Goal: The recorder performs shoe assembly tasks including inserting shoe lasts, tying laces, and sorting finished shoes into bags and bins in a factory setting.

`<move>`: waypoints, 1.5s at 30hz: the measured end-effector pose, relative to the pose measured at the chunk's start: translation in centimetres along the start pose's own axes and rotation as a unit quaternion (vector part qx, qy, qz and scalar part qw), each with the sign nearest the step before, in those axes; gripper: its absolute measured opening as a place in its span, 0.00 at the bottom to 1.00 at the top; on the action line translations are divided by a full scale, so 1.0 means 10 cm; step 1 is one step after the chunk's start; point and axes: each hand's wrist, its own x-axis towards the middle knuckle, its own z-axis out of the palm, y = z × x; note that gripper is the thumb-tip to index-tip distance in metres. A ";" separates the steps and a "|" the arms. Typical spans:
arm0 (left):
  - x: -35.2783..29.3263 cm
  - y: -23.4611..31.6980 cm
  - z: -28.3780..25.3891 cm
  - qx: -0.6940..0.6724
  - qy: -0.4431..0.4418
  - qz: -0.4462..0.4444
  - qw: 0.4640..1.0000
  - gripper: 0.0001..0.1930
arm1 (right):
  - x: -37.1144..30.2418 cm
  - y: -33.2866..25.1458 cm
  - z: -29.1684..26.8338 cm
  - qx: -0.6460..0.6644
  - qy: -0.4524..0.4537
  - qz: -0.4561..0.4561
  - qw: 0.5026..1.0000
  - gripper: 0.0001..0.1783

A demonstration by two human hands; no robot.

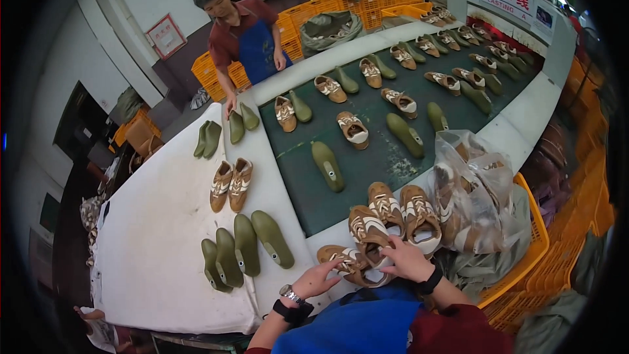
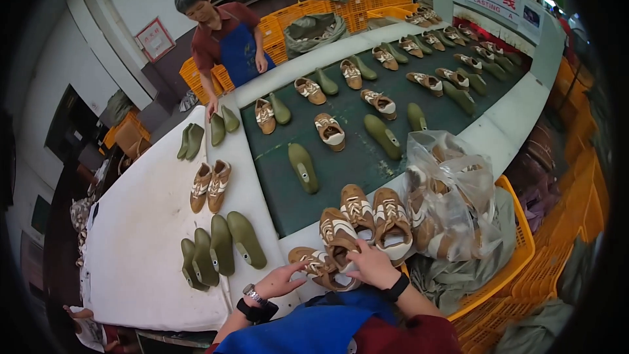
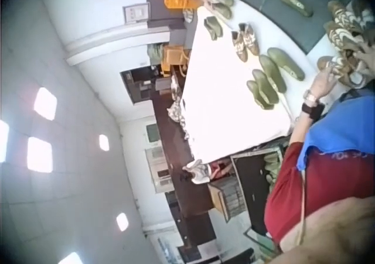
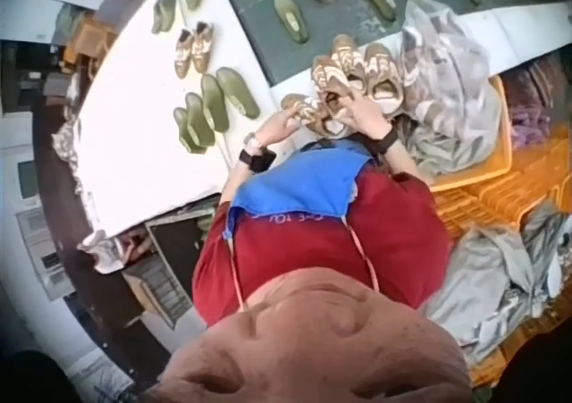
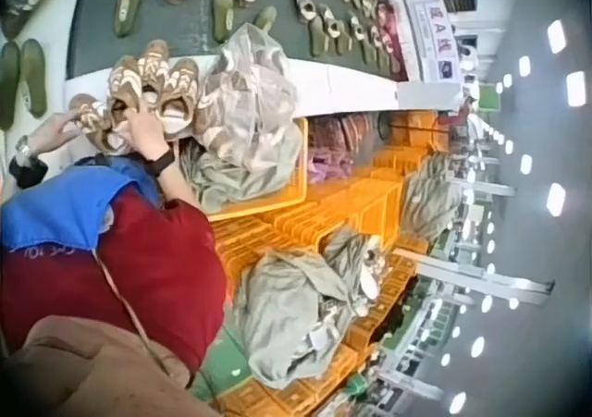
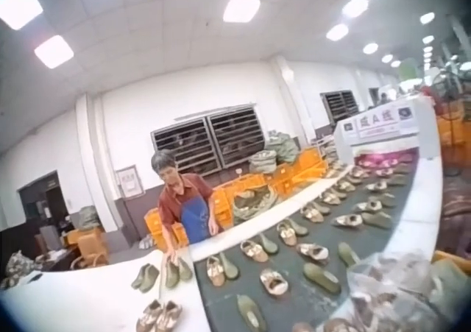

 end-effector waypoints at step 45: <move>-0.83 -0.15 -0.62 0.185 0.257 0.095 0.944 0.14 | 0.53 -1.53 0.59 0.181 0.265 0.035 0.946 0.07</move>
